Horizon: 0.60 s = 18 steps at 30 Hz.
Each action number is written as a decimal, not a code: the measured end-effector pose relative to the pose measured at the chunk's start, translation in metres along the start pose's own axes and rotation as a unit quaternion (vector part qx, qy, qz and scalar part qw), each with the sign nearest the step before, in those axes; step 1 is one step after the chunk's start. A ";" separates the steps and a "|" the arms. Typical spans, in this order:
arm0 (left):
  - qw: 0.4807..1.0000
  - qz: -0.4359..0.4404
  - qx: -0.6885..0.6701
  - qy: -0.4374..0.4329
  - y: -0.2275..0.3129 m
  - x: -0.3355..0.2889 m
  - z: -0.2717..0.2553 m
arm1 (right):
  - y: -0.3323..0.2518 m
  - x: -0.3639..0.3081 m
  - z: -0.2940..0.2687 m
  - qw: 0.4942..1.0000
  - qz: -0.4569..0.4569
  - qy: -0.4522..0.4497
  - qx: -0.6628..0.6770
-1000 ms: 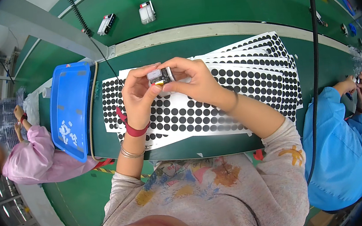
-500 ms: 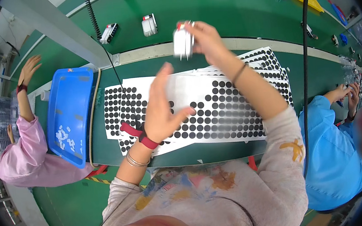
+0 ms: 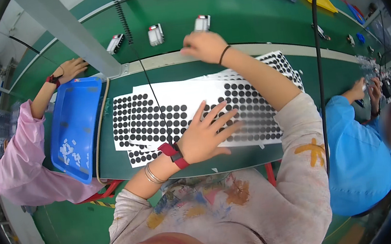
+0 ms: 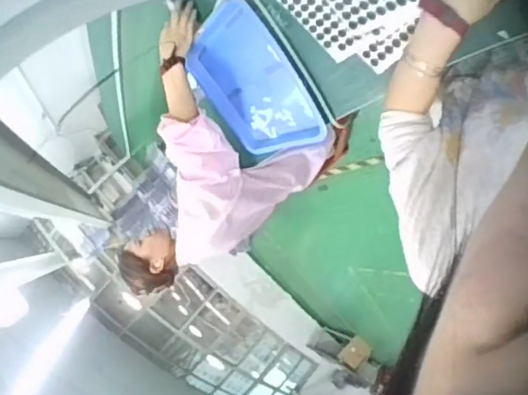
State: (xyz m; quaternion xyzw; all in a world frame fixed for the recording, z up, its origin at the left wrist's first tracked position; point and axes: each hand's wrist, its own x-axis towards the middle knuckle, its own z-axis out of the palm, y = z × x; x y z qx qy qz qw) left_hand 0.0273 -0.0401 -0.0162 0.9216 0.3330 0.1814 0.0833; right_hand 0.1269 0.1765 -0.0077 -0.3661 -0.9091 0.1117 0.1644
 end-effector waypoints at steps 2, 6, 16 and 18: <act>0.999 0.011 0.037 0.017 0.006 0.011 0.015 | -0.014 -0.023 0.005 0.997 -0.045 -0.060 -0.012; 0.995 -0.059 0.077 0.026 0.031 0.043 0.026 | -0.010 -0.051 0.009 0.996 -0.057 -0.047 0.053; 0.982 -0.086 0.148 0.081 0.024 0.015 0.033 | -0.032 -0.089 -0.030 0.972 0.065 -0.223 0.040; 0.978 -0.106 0.162 0.077 0.030 0.013 0.032 | -0.020 -0.097 -0.030 0.976 -0.020 -0.178 0.126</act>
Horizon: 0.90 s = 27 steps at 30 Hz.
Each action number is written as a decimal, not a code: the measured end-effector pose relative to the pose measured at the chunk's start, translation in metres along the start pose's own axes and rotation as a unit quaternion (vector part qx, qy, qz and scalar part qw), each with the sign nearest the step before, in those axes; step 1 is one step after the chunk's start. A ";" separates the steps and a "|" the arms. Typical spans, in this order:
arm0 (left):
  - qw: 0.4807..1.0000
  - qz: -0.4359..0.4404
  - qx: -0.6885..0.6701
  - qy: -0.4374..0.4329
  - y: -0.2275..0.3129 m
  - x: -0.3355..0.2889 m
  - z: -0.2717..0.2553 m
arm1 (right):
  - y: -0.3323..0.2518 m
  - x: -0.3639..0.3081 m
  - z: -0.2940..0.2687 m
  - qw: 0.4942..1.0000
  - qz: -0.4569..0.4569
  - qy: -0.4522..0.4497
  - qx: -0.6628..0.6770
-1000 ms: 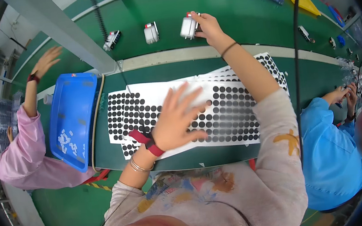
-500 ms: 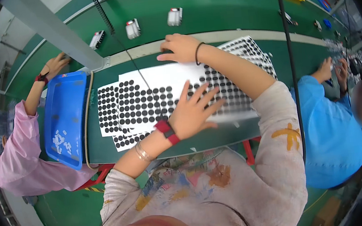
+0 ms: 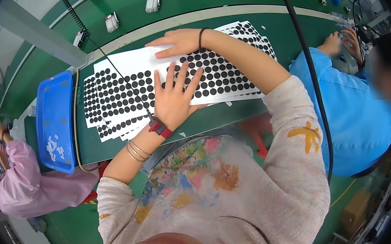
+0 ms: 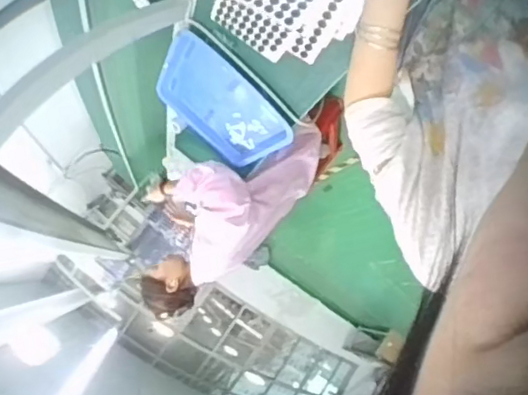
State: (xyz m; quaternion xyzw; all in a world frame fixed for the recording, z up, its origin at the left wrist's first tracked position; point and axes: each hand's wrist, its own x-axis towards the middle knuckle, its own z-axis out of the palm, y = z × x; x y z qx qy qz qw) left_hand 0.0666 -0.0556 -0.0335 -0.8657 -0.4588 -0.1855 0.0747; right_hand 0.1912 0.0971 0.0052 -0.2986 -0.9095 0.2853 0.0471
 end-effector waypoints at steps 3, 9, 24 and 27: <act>1.000 0.004 -0.019 -0.011 0.007 -0.001 -0.005 | 0.026 -0.020 -0.014 0.993 0.002 0.054 0.101; 0.984 0.165 -0.006 0.069 0.067 0.027 0.024 | 0.129 -0.094 -0.045 0.942 0.186 0.019 -0.279; 0.984 0.166 -0.031 0.049 0.052 0.025 0.012 | 0.074 -0.090 -0.048 0.950 0.174 0.098 -0.238; 0.995 0.103 0.001 -0.005 0.009 -0.016 -0.018 | 0.048 -0.048 -0.015 0.980 0.055 0.135 -0.134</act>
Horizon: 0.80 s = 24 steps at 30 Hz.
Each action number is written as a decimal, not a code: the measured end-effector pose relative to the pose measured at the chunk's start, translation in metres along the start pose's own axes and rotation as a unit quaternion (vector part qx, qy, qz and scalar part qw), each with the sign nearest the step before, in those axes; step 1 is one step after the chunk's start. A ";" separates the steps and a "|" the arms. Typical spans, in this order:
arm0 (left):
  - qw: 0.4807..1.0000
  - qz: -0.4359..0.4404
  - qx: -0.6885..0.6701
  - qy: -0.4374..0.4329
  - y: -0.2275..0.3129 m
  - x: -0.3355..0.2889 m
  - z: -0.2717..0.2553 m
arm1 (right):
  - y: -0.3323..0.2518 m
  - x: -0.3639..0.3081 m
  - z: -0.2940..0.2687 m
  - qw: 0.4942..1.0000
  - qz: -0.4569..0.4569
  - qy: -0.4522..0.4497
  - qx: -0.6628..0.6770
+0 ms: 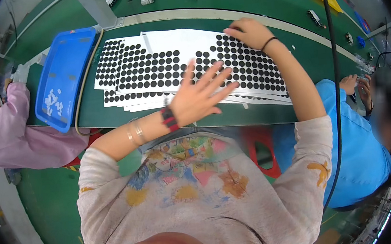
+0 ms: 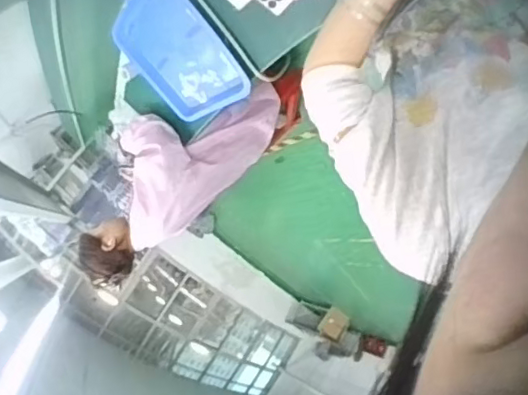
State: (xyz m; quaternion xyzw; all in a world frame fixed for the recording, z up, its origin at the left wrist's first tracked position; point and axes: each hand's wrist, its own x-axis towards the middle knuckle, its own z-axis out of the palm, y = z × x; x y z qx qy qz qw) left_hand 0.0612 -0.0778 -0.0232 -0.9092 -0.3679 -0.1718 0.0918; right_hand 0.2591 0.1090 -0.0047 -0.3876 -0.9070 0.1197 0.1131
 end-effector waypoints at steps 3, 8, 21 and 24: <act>0.999 -0.029 0.039 -0.023 -0.026 -0.040 -0.009 | -0.044 0.029 0.021 0.998 -0.035 -0.023 0.054; 0.997 -0.035 0.058 -0.029 -0.052 -0.041 -0.017 | -0.085 0.061 0.036 0.982 -0.093 -0.120 0.115; 0.989 -0.080 -0.123 -0.007 -0.094 0.018 -0.013 | -0.005 0.112 0.044 0.942 0.049 0.258 0.209; 0.993 -0.059 -0.086 -0.048 -0.090 0.013 0.003 | 0.092 0.097 0.020 0.906 0.155 0.395 -0.005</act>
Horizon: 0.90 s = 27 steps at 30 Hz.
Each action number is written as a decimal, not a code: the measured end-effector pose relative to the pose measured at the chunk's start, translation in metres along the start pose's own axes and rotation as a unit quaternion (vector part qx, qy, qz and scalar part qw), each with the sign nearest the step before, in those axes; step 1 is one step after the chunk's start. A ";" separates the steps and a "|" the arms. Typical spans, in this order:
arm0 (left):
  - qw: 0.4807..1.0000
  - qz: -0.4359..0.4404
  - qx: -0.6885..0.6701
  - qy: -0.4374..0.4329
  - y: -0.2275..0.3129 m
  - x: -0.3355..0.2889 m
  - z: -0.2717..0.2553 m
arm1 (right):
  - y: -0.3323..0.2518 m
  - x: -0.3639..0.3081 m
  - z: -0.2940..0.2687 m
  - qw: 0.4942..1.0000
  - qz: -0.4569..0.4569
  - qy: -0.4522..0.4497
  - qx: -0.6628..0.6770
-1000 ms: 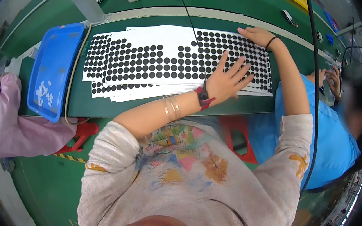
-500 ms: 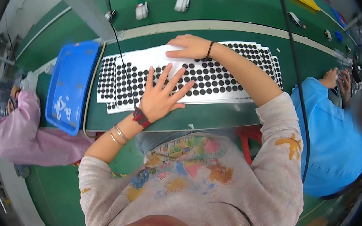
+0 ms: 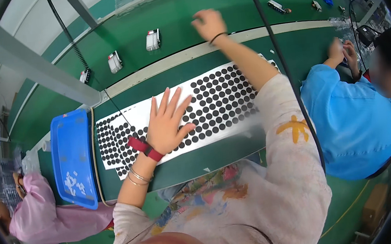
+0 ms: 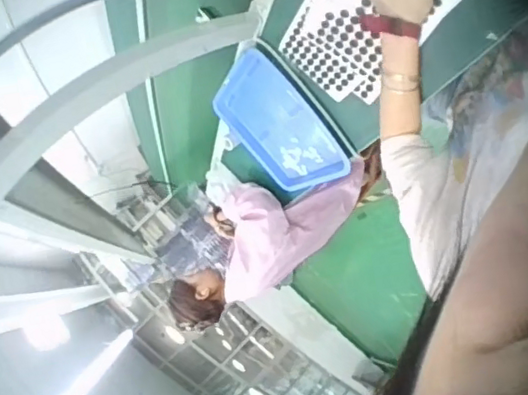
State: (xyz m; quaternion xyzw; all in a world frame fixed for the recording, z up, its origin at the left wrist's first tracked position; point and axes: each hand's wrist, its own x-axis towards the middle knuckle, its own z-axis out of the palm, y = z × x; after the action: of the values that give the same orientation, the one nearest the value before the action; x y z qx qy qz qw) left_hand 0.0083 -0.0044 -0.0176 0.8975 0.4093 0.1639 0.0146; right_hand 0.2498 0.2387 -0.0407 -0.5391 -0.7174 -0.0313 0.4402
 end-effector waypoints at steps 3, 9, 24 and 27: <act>0.999 -0.019 -0.021 -0.024 0.000 0.001 -0.002 | 0.100 0.019 -0.056 0.957 0.123 0.094 -0.246; 0.994 -0.046 -0.065 -0.079 -0.001 0.007 -0.015 | 0.272 0.015 -0.166 0.811 0.477 0.132 -0.312; 0.992 -0.034 -0.114 0.047 -0.004 0.007 -0.008 | 0.282 -0.005 -0.162 0.943 0.188 -0.088 -0.259; 0.987 -0.045 -0.128 0.085 -0.005 0.007 -0.004 | 0.275 0.008 -0.129 0.944 0.225 -0.049 -0.235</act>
State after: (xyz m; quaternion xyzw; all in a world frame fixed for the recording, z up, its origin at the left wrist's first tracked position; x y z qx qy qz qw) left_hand 0.0077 0.0040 -0.0128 0.8517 0.4248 0.2894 0.1018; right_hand 0.5470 0.2924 -0.0754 -0.7752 -0.5705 -0.0732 0.2611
